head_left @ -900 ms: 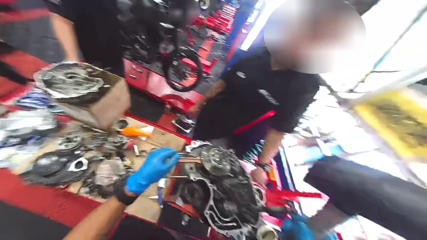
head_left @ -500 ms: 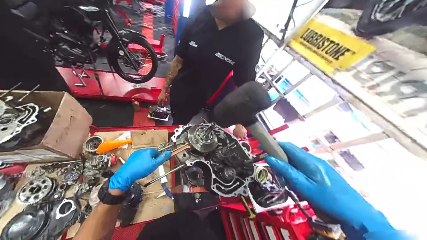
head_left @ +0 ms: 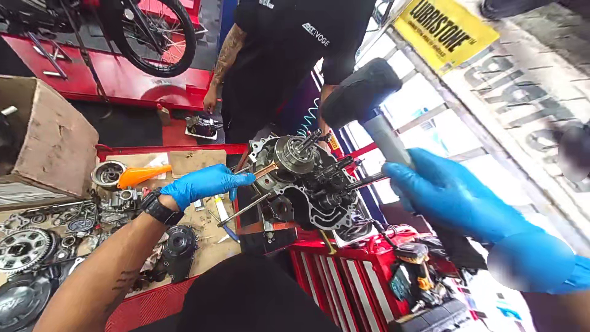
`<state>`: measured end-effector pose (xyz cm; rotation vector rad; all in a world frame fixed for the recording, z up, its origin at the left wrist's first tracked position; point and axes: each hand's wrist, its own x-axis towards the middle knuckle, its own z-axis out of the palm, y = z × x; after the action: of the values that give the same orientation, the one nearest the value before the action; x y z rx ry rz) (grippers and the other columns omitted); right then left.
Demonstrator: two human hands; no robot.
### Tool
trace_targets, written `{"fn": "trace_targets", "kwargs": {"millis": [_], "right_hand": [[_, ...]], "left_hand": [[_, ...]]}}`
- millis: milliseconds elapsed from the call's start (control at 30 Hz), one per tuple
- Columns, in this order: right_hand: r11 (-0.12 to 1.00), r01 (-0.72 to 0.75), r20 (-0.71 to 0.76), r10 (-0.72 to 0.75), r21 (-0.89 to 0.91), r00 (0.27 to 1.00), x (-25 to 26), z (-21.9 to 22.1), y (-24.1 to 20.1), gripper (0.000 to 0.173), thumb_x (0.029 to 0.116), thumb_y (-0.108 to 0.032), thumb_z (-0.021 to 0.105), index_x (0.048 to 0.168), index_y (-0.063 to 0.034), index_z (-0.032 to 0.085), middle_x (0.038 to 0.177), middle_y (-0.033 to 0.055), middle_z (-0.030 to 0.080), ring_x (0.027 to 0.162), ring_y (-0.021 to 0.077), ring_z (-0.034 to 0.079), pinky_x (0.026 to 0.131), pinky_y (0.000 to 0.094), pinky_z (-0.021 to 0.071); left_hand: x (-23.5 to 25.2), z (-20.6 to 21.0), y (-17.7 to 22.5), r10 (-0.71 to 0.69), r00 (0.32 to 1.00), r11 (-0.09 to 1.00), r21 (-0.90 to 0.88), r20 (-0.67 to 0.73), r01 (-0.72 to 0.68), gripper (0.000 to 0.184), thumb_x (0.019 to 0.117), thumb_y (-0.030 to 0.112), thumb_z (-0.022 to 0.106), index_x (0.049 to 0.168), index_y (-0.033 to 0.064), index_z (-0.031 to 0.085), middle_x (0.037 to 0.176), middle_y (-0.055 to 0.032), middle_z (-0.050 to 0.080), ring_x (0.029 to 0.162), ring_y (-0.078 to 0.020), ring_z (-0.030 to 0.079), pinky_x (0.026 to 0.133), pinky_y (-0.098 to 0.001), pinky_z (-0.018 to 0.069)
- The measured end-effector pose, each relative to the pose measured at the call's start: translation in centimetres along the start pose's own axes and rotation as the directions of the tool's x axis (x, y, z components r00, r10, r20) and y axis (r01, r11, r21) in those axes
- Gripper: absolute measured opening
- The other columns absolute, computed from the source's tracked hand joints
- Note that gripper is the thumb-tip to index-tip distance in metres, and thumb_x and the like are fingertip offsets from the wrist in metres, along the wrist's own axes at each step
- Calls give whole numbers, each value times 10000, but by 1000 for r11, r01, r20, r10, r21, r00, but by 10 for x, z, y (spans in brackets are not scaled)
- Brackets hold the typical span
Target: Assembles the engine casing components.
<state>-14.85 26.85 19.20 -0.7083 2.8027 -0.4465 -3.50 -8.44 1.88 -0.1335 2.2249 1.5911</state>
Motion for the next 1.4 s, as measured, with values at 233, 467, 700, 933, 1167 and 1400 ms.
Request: {"fn": "trace_targets", "kwargs": {"millis": [233,467,700,933,1167,1400], "right_hand": [[1000,21,-60,-20,20,998,-1,5,2,427,1044,-506,452,1123,-111,595,688,12,551,527,137,560,480,380,500],[993,108,-254,-92,51,963,-1,-12,7,377,1044,-488,475,1132,-138,586,676,-26,535,498,90,539,443,330,492],[997,71,-190,-67,14,979,0,-24,19,376,1026,-523,495,1077,-170,614,673,-1,574,498,127,562,438,365,490],[988,62,-36,-68,-145,997,4,-22,-4,366,1027,-534,480,983,-188,592,609,-17,521,485,142,532,433,377,437],[984,72,36,-67,-162,997,5,-8,-7,362,1050,-495,448,1031,-150,558,631,-4,496,502,140,517,454,374,428],[980,196,-200,-186,32,962,1,-14,-5,361,1031,-485,496,1129,-147,580,683,-31,534,518,92,551,454,323,495]], "left_hand": [[1,1,-1,-2,1000,1000,6,-8,2,518,1052,491,513,713,134,671,585,86,571,491,-18,422,523,-248,355],[3,0,-2,9,1000,999,-37,-28,-10,490,1041,456,558,681,141,667,558,98,554,463,-11,398,490,-234,336],[7,-2,-4,19,999,999,-31,-26,-20,498,1042,452,556,657,150,649,557,103,545,458,-7,391,478,-226,328],[7,-3,-2,20,1000,998,-60,-18,-21,462,1043,414,564,666,159,643,555,105,510,440,-2,356,444,-211,299],[7,-1,-7,-6,1000,995,-100,-12,5,463,1040,414,570,667,152,649,535,103,492,423,-6,342,427,-209,281],[9,-2,-10,4,1000,995,-105,-17,-6,481,1036,425,577,649,149,650,526,99,500,419,-9,336,424,-219,270]]}}
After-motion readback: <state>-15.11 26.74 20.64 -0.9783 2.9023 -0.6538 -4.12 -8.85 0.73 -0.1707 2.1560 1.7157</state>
